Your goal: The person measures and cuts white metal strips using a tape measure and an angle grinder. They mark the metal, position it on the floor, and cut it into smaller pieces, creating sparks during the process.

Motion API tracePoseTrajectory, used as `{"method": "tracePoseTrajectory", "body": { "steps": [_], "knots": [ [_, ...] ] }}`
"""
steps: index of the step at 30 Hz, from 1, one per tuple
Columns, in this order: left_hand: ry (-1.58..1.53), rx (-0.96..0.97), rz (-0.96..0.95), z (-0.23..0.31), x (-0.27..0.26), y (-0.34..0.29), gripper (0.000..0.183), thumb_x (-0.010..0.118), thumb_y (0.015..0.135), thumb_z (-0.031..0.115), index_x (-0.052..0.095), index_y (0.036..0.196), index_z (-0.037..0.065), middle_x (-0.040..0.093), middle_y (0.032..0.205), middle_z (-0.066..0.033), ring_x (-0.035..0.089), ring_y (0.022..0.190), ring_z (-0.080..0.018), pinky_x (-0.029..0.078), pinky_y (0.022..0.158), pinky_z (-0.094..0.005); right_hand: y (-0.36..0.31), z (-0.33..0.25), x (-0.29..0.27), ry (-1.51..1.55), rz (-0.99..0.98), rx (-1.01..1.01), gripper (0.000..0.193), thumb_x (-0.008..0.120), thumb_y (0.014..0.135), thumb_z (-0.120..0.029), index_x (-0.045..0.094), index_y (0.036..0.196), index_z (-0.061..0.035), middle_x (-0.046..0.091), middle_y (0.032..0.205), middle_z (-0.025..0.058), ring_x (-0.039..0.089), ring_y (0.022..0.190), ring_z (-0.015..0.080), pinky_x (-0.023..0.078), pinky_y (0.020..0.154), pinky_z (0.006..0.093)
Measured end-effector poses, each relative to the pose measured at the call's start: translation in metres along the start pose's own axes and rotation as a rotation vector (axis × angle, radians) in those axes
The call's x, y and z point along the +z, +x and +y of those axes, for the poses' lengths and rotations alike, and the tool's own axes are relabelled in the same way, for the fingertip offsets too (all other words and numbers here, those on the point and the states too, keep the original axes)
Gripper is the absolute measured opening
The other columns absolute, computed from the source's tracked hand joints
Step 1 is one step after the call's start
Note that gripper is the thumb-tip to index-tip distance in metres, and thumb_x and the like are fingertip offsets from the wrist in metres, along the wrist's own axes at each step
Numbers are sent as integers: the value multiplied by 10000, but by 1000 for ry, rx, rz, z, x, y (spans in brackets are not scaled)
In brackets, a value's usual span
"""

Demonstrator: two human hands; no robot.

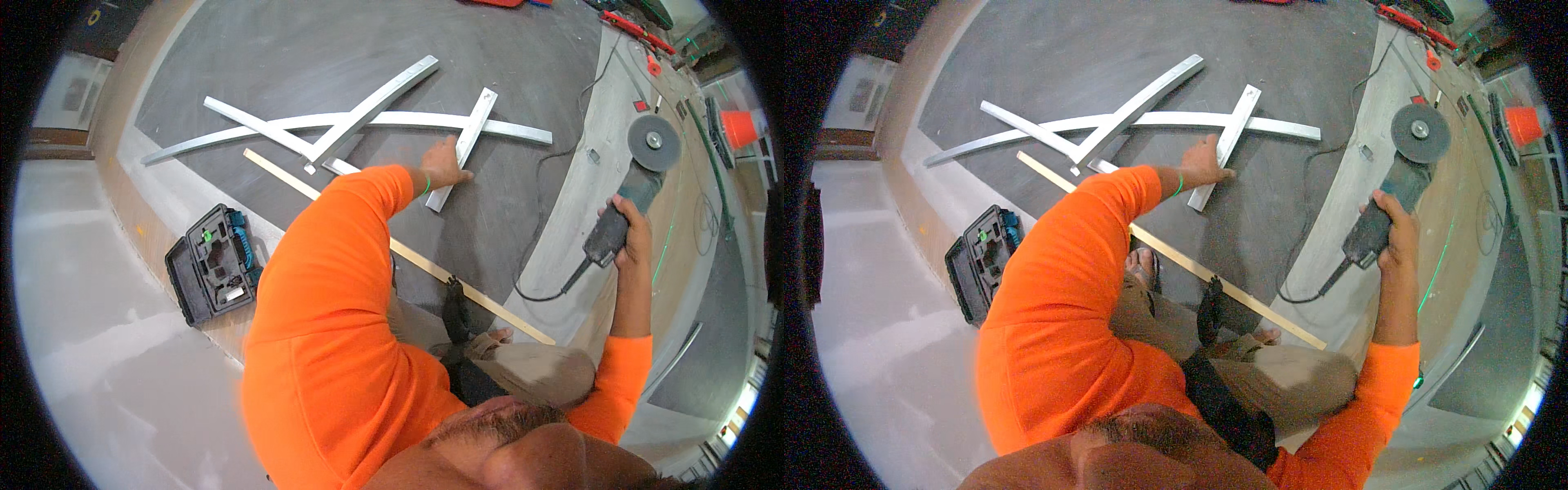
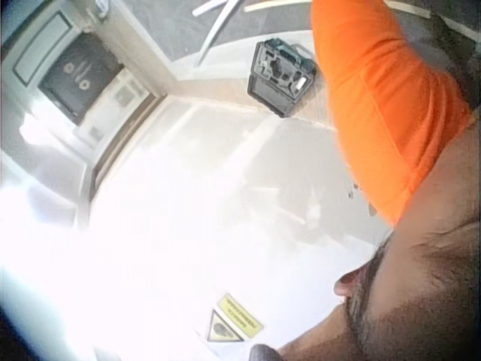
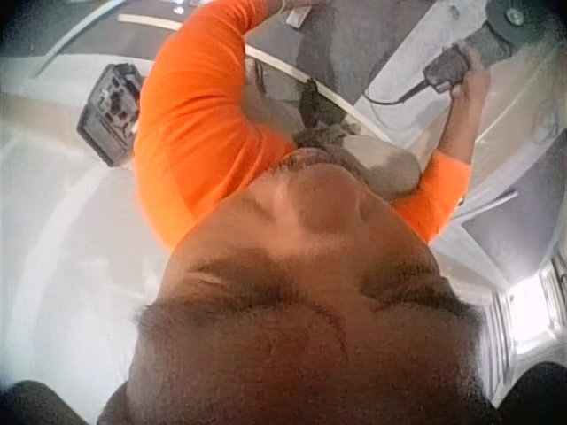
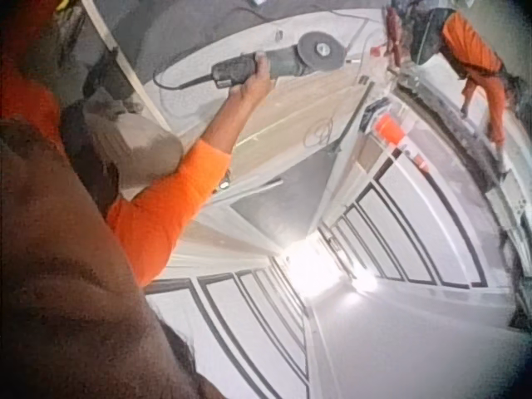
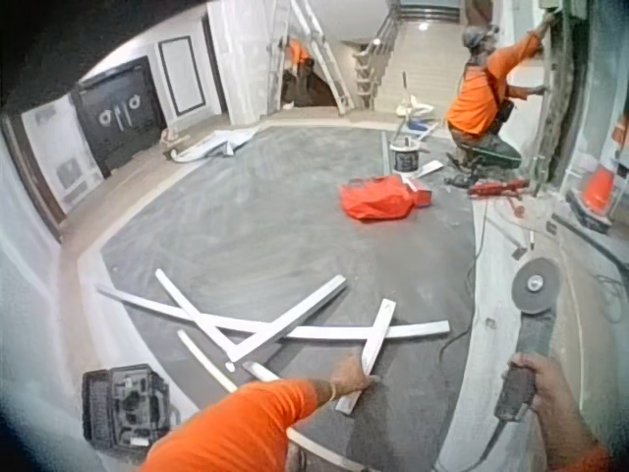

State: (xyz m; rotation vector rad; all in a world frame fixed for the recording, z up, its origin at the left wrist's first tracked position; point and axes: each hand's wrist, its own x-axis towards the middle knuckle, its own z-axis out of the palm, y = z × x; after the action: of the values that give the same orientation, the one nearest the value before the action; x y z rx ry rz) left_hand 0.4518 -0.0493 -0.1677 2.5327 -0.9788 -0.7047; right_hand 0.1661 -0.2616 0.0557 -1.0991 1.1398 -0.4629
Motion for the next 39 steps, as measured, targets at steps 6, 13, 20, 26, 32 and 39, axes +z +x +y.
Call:
{"method": "tracePoseTrajectory", "body": {
  "steps": [6,13,20,26,32,39],
  "knots": [
    [-116,-3,15,-2,-11,21,599,733,832,353,507,1228,-35,610,1202,-276,611,1138,-413,504,973,-476,-44,-8,0,44,21,98,362,749,831,-222,627,1073,18,683,926,127,694,819,271,560,700,397],
    [159,55,242,-76,-98,74,525,688,876,365,592,1187,-48,587,1195,-273,611,1099,-421,507,948,-495,-42,0,6,76,27,65,384,759,826,-239,623,1064,29,687,911,150,694,783,271,575,665,402],
    [326,45,209,-122,-106,51,535,691,876,328,583,1246,-42,581,1201,-253,591,1113,-402,500,971,-463,-36,-2,8,196,20,86,372,763,828,-216,608,1083,8,679,977,140,696,796,268,594,681,409],
    [428,31,275,-123,-110,46,511,674,899,334,596,1257,-22,578,1227,-191,575,1140,-346,491,984,-426,-36,-6,11,233,-14,40,352,766,826,-205,607,1076,-14,677,987,132,699,808,273,599,707,423],
    [323,-47,241,-131,-106,62,501,663,895,361,611,1248,10,585,1172,-239,587,1107,-391,493,981,-448,-33,-3,10,198,-63,32,356,765,828,-207,607,1072,-2,679,972,134,701,815,272,598,719,426],
    [566,-38,383,-118,-115,55,886,697,842,529,336,1528,99,481,1389,-221,499,1287,-385,411,1075,-496,-28,1,9,199,-58,49,389,762,832,-214,590,1102,7,674,1004,139,698,827,289,593,745,443]
  ]
}}
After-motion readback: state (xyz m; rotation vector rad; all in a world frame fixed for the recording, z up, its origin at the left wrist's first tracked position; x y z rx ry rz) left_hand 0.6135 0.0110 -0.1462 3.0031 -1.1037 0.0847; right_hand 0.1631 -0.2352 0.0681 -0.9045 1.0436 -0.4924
